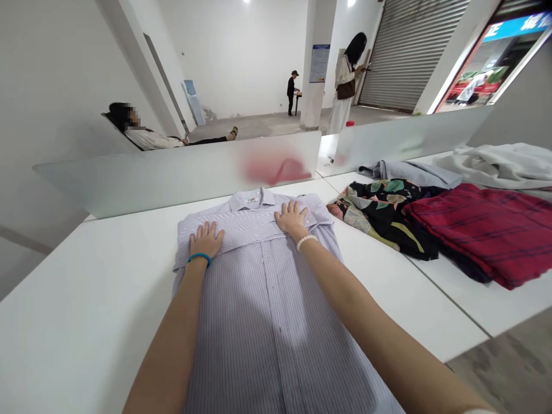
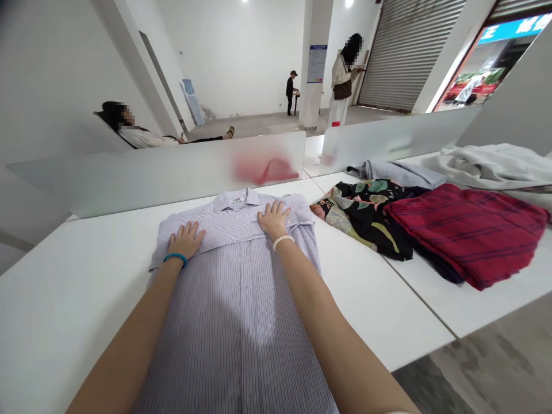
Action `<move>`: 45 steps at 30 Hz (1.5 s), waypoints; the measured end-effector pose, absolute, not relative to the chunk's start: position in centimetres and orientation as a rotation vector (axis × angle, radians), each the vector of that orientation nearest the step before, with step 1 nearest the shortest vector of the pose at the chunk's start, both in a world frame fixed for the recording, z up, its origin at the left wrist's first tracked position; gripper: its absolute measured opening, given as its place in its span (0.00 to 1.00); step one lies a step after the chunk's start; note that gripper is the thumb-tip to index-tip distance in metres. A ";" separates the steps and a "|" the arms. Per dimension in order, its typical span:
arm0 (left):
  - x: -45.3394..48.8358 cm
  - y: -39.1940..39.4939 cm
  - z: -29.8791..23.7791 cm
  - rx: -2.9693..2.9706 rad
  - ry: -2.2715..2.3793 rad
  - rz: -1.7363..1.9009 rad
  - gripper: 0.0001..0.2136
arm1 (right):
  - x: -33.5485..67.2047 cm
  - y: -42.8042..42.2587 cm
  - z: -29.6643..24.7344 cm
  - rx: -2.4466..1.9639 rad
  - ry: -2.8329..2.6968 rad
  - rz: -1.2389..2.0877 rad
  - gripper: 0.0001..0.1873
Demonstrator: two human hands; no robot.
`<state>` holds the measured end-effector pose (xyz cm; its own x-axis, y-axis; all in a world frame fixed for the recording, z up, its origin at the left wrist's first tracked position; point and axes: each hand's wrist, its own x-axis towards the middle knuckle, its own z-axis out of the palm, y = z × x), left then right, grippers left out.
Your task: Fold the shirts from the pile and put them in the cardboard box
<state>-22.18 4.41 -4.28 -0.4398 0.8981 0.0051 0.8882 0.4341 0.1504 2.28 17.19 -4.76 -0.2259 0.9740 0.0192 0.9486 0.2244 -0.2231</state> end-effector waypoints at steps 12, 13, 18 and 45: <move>-22.7 5.3 -4.4 1.650 2.602 0.209 0.32 | 1.7 17.7 -4.5 -1.862 -2.305 0.256 0.35; -22.7 5.4 -4.4 1.654 2.604 0.207 0.32 | 1.7 17.8 -4.5 -1.862 -2.307 0.256 0.35; -22.7 5.5 -4.3 1.661 2.621 0.188 0.31 | 1.6 18.0 -4.5 -1.869 -2.319 0.269 0.36; -10.5 -34.8 -9.4 1.955 2.682 0.804 0.26 | 7.8 14.9 -2.0 -1.010 -1.533 0.922 0.16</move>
